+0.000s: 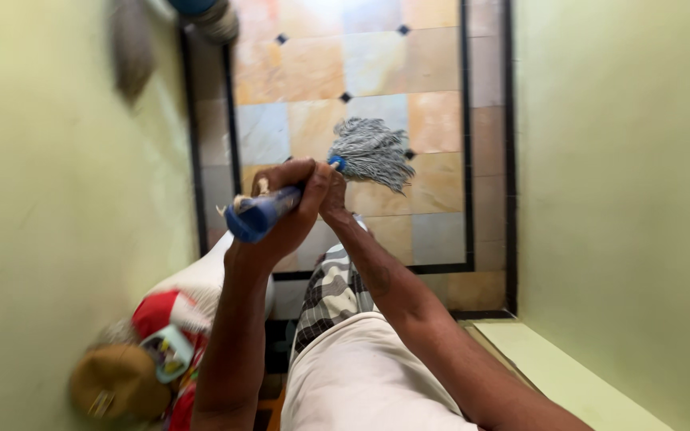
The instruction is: The person mops a tiled floor using a string mop, moving back and forth across the room. They navigate around a water dispenser, a plastic stool, and a large sack of goods while cleaning the floor surface.
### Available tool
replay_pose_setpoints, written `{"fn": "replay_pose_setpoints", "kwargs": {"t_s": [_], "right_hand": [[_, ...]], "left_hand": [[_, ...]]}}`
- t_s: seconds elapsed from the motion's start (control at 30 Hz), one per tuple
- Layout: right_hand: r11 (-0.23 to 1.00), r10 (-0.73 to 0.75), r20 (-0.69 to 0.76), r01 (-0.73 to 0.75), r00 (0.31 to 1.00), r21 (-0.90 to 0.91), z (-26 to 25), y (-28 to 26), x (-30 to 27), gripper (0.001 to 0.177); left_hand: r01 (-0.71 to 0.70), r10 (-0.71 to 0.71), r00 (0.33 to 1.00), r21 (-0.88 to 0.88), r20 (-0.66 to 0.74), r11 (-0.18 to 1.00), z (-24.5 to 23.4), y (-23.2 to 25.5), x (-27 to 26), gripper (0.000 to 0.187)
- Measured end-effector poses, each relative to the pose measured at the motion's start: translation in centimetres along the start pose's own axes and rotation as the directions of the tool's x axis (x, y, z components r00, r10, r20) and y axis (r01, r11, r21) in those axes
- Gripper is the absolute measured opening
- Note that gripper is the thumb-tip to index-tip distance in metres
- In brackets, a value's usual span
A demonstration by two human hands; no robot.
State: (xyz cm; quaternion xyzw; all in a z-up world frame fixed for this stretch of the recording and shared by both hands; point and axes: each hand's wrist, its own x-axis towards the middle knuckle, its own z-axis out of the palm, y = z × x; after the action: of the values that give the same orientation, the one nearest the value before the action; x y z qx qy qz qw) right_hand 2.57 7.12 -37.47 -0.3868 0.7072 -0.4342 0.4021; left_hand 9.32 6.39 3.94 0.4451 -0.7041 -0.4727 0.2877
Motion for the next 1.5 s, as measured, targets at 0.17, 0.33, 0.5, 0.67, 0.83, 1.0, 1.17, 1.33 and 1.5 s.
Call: {"fn": "replay_pose_setpoints", "kwargs": {"t_s": [0.17, 0.33, 0.5, 0.67, 0.83, 1.0, 1.17, 1.33, 1.5], "right_hand": [[0.958, -0.198, 0.297, 0.121, 0.934, 0.26, 9.0, -6.3, -3.4, 0.04], [0.384, -0.228, 0.619, -0.514, 0.752, 0.766, 17.7, -9.9, -6.2, 0.05], [0.915, -0.262, 0.68, -0.048, 0.685, 0.401, 18.3, -7.7, -8.5, 0.04], [0.967, -0.256, 0.703, 0.181, 0.663, 0.181, 14.7, -8.0, -7.6, 0.031], [0.691, -0.302, 0.691, 0.651, 0.656, -0.316, 8.7, -8.6, -6.3, 0.021], [0.721, -0.363, 0.552, 0.601, 0.751, -0.345, -2.3, -6.6, -5.4, 0.019], [0.706, -0.152, 0.437, 0.407, 0.887, -0.58, -12.4, -3.8, -4.4, 0.03], [0.63, -0.197, 0.25, 0.318, 0.948, -0.708, -20.4, 3.1, -3.9, 0.03], [0.649, -0.117, 0.054, 0.118, 0.992, -0.751, -24.7, 9.6, -4.4, 0.023]], "left_hand": [[0.057, -0.054, 0.983, 0.012, -0.174, 0.998, -6.3, -2.8, -2.7, 0.03], [0.113, -0.11, 0.947, -0.009, -0.303, 0.994, -10.6, -6.2, -6.3, 0.032], [0.114, -0.072, 0.963, 0.153, -0.26, 0.982, -10.9, -8.4, -8.4, 0.041], [0.017, 0.023, 0.961, 0.142, -0.277, 0.99, -10.4, -7.2, -10.1, 0.036], [-0.045, 0.053, 0.975, 0.04, -0.214, 0.998, -8.6, -5.4, -9.6, 0.035], [-0.27, 0.271, 0.962, -0.135, -0.012, 0.953, -2.9, -6.4, -6.9, 0.033], [-0.293, 0.336, 0.936, -0.298, 0.103, 0.909, 3.6, -7.4, -3.8, 0.035], [-0.22, 0.294, 0.94, -0.352, 0.172, 0.91, 9.1, -10.6, -2.5, 0.035], [-0.097, 0.221, 0.935, -0.398, 0.277, 0.912, 14.9, -17.3, -2.7, 0.033]]}}
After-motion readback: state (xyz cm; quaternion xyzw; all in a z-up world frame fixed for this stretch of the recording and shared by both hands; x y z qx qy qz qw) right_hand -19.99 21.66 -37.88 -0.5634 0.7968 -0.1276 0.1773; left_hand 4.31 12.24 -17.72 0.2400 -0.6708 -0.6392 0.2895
